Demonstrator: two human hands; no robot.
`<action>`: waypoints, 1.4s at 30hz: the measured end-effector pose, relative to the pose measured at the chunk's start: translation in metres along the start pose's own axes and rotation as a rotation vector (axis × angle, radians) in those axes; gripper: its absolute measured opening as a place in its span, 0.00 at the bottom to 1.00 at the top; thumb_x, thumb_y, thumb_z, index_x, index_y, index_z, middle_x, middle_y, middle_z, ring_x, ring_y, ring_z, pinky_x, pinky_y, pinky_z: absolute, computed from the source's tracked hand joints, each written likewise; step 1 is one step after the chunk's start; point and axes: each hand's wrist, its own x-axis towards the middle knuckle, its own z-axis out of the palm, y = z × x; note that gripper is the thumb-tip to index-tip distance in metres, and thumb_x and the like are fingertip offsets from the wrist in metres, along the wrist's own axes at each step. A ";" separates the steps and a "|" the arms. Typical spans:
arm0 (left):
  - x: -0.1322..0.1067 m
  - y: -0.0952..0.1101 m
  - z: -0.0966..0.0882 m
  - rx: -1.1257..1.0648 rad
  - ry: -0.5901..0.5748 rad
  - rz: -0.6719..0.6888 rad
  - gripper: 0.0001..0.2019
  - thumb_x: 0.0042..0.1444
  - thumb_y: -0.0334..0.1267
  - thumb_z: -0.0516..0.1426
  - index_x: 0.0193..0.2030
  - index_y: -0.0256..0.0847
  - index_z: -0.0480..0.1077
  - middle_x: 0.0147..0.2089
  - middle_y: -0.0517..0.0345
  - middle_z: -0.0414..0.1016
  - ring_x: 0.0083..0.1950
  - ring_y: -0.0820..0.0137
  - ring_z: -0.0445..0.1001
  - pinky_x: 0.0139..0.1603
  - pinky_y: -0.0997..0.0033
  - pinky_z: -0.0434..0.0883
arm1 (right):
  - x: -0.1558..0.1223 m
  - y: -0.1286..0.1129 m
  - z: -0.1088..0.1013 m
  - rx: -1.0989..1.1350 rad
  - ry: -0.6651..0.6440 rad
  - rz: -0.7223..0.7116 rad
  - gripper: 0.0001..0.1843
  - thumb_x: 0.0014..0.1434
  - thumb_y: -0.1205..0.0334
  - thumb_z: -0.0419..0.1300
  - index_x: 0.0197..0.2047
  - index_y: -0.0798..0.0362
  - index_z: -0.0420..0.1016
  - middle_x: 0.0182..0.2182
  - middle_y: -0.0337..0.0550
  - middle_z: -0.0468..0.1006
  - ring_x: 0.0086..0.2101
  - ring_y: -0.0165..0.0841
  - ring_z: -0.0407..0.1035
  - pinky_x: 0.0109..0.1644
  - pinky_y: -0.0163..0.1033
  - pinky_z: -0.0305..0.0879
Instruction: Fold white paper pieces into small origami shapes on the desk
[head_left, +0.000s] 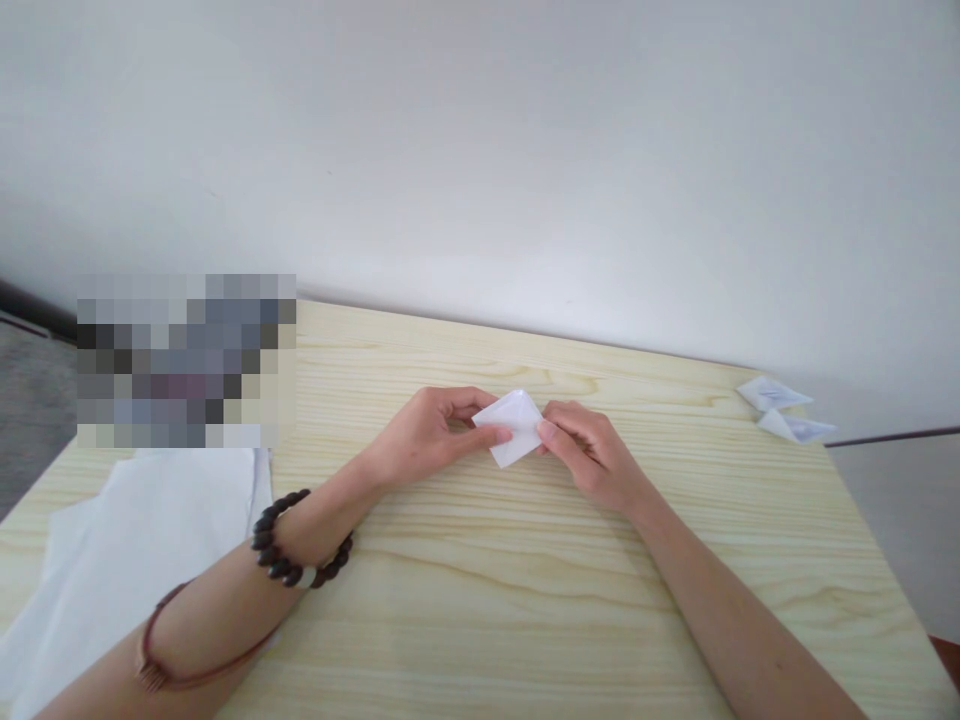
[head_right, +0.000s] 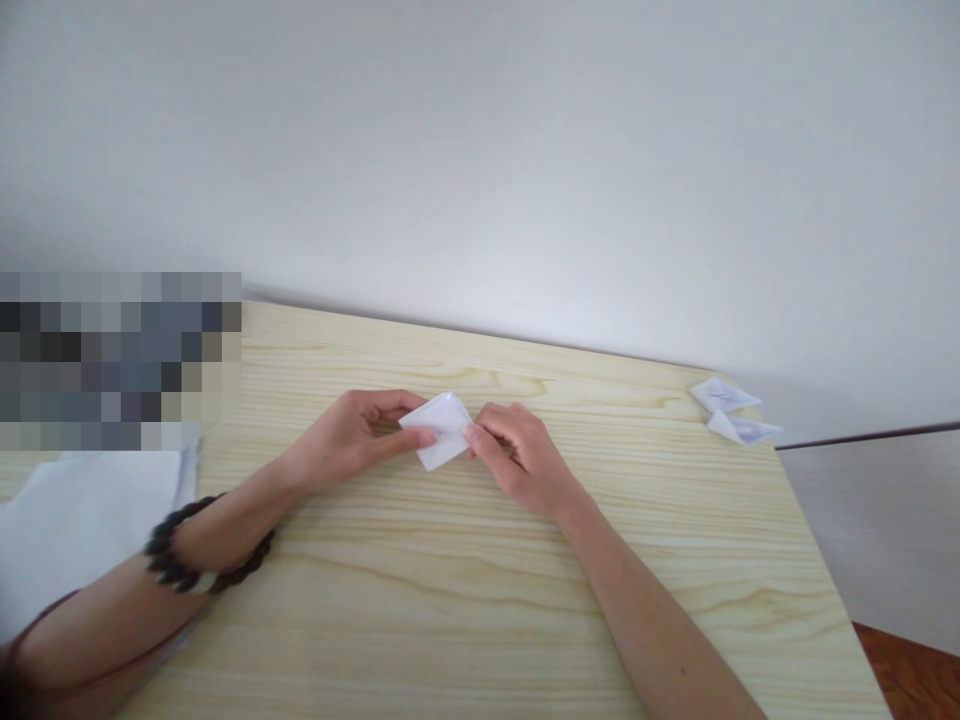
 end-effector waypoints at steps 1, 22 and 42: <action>0.000 0.000 0.000 0.010 0.001 0.015 0.14 0.55 0.46 0.60 0.42 0.37 0.77 0.41 0.54 0.81 0.41 0.65 0.77 0.41 0.71 0.71 | -0.001 0.000 0.000 0.000 0.008 0.000 0.18 0.67 0.59 0.48 0.26 0.53 0.67 0.23 0.37 0.67 0.27 0.28 0.61 0.34 0.37 0.55; -0.002 0.000 0.001 0.227 0.077 0.050 0.17 0.59 0.46 0.55 0.26 0.35 0.71 0.18 0.67 0.60 0.20 0.80 0.54 0.19 0.79 0.51 | -0.004 -0.003 0.005 0.239 0.125 0.218 0.12 0.63 0.56 0.56 0.30 0.53 0.69 0.18 0.34 0.72 0.16 0.22 0.58 0.18 0.29 0.52; -0.002 0.003 0.000 0.498 -0.063 0.278 0.16 0.63 0.42 0.50 0.30 0.36 0.71 0.26 0.61 0.67 0.28 0.75 0.62 0.30 0.75 0.60 | -0.006 -0.004 0.003 0.160 -0.100 0.183 0.10 0.62 0.57 0.56 0.32 0.54 0.71 0.18 0.34 0.69 0.17 0.23 0.62 0.20 0.28 0.56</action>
